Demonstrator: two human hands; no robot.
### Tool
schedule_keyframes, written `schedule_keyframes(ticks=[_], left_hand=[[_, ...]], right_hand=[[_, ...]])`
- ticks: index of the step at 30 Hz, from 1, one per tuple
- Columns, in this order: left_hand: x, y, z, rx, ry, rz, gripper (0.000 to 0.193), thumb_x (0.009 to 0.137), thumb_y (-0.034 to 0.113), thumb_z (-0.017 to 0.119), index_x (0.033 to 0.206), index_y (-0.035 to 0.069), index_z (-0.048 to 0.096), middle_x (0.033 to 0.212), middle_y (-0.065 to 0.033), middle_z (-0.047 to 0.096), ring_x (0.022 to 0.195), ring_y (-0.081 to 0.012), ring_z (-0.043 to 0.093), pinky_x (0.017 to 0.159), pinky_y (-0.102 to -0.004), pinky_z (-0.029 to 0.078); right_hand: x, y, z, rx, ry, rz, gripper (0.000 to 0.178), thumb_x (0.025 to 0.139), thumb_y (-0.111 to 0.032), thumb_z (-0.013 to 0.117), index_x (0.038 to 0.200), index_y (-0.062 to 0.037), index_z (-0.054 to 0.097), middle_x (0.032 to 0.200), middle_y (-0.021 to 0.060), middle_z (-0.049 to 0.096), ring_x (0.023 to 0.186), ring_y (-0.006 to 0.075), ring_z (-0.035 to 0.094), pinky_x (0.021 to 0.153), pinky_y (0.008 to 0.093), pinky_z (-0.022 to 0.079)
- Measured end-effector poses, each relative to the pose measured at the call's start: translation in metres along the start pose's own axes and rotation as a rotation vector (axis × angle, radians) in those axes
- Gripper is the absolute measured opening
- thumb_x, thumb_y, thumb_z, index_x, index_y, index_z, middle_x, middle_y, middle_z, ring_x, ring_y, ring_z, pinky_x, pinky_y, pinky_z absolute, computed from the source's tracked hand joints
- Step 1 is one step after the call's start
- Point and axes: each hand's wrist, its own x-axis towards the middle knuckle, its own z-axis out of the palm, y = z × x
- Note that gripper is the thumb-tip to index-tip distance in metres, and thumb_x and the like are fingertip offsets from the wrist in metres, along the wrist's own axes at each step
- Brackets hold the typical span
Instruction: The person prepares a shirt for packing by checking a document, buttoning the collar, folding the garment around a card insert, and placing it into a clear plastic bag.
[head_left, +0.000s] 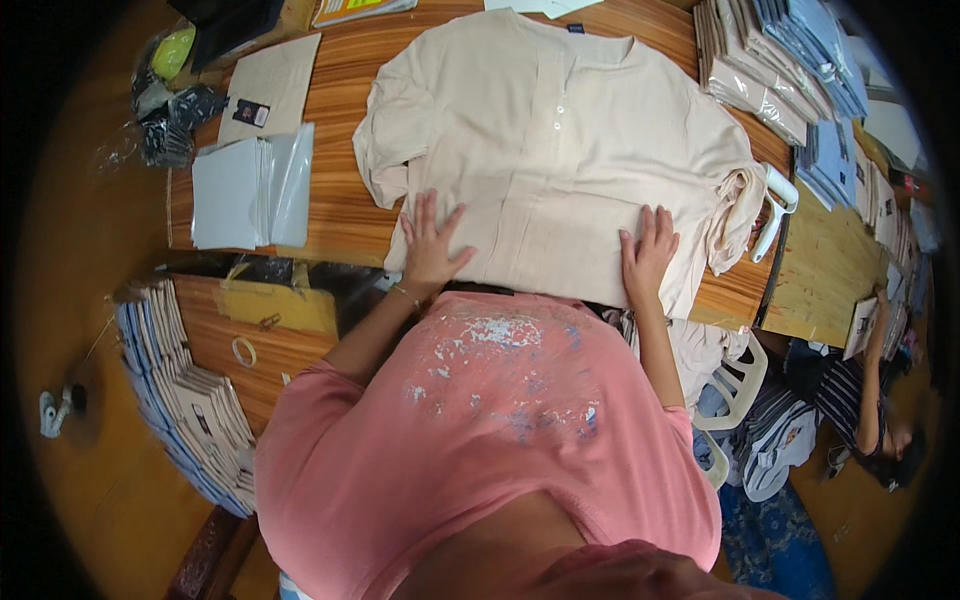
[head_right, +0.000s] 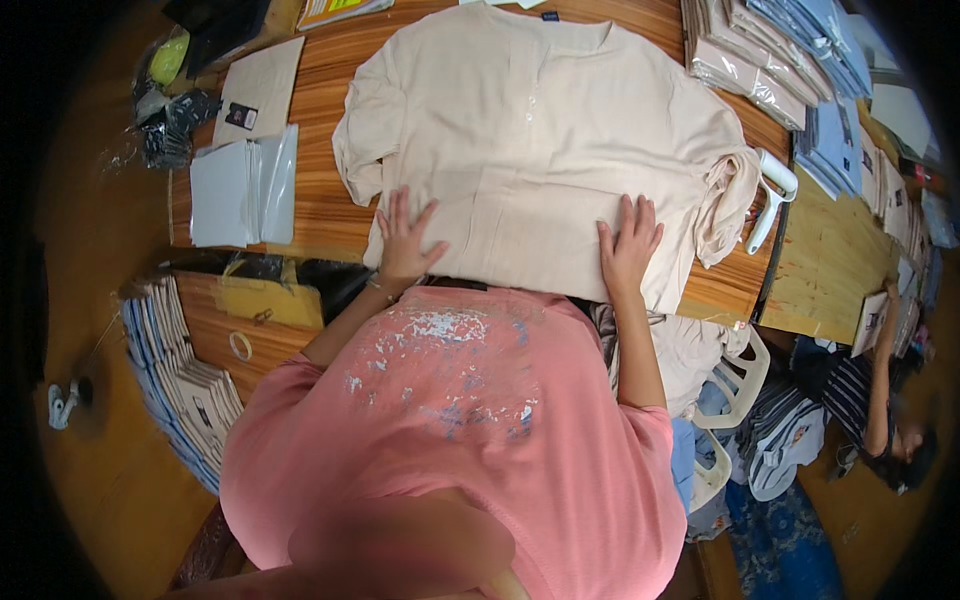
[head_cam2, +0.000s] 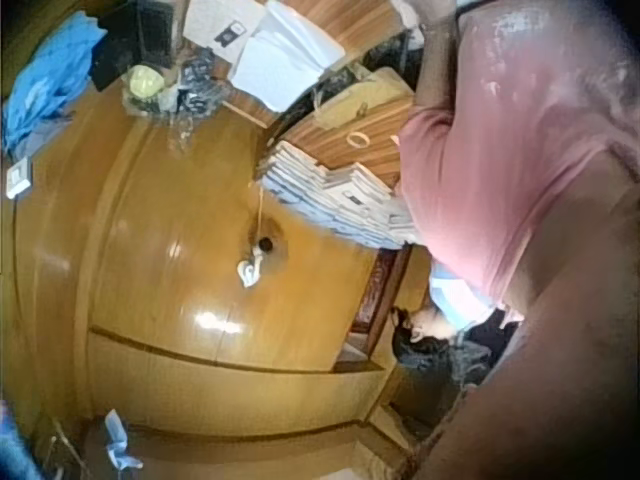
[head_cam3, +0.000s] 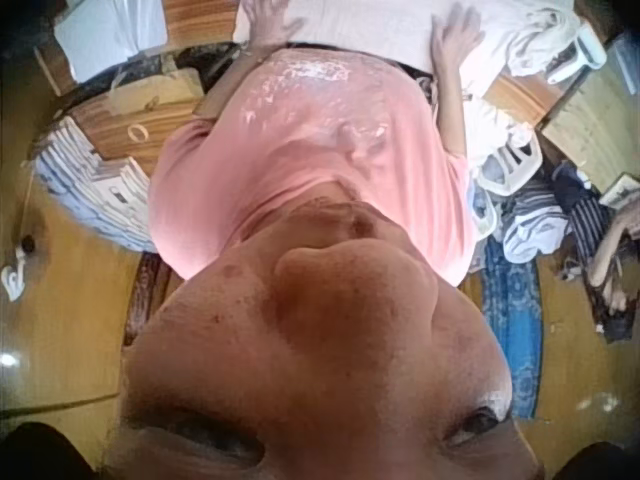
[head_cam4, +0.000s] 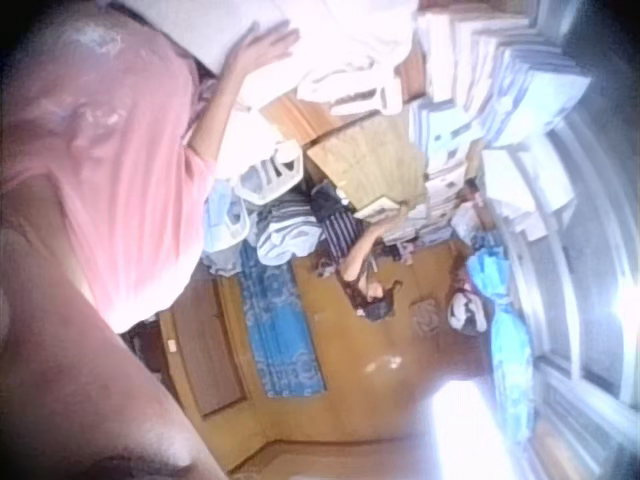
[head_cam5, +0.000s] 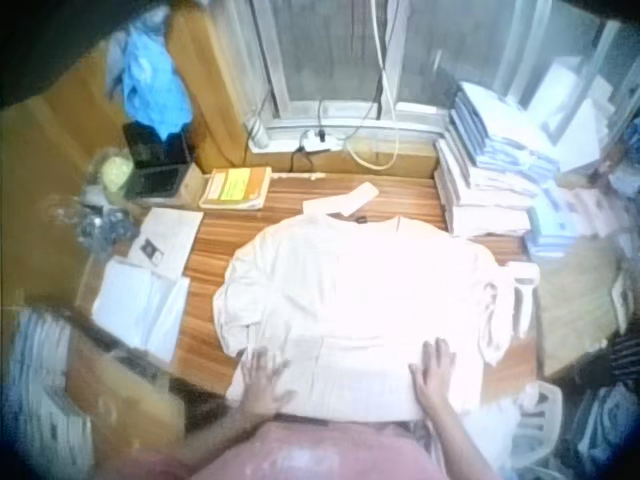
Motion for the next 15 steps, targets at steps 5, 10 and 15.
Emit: schedule_keyframes(ticks=[5, 10, 15], left_hand=[[0.03, -0.018, -0.016, -0.306, 0.355, -0.293, 0.058, 0.077, 0.035, 0.066, 0.117, -0.002, 0.047, 0.12, -0.0222, 0.044, 0.114, -0.0385, 0.04, 0.096, -0.0445, 0.032], [0.076, -0.032, -0.034, -0.054, 0.216, -0.561, 0.044, 0.078, 0.03, 0.067, 0.103, -0.004, 0.053, 0.099, -0.0189, 0.055, 0.097, -0.0315, 0.05, 0.085, -0.0372, 0.039], [0.081, -0.051, -0.035, -0.864, 0.137, -0.714, 0.045, 0.084, 0.031, 0.061, 0.113, -0.002, 0.051, 0.108, -0.0092, 0.057, 0.093, -0.0176, 0.056, 0.08, -0.0313, 0.046]], right_hand=[[0.01, 0.072, -0.023, 0.168, 0.214, 0.21, 0.037, 0.084, -0.025, 0.056, 0.113, -0.0017, 0.054, 0.112, 0.0192, 0.053, 0.107, 0.0339, 0.046, 0.094, 0.0431, 0.032], [0.048, 0.104, -0.03, -0.134, 0.121, 0.37, 0.037, 0.08, -0.032, 0.06, 0.097, -0.0001, 0.059, 0.1, 0.0186, 0.058, 0.092, 0.0335, 0.052, 0.084, 0.0421, 0.039], [0.064, 0.123, -0.024, 0.191, -0.012, 0.423, 0.024, 0.075, -0.024, 0.061, 0.077, 0.0002, 0.057, 0.062, 0.0081, 0.051, 0.059, 0.023, 0.048, 0.057, 0.0364, 0.041]])
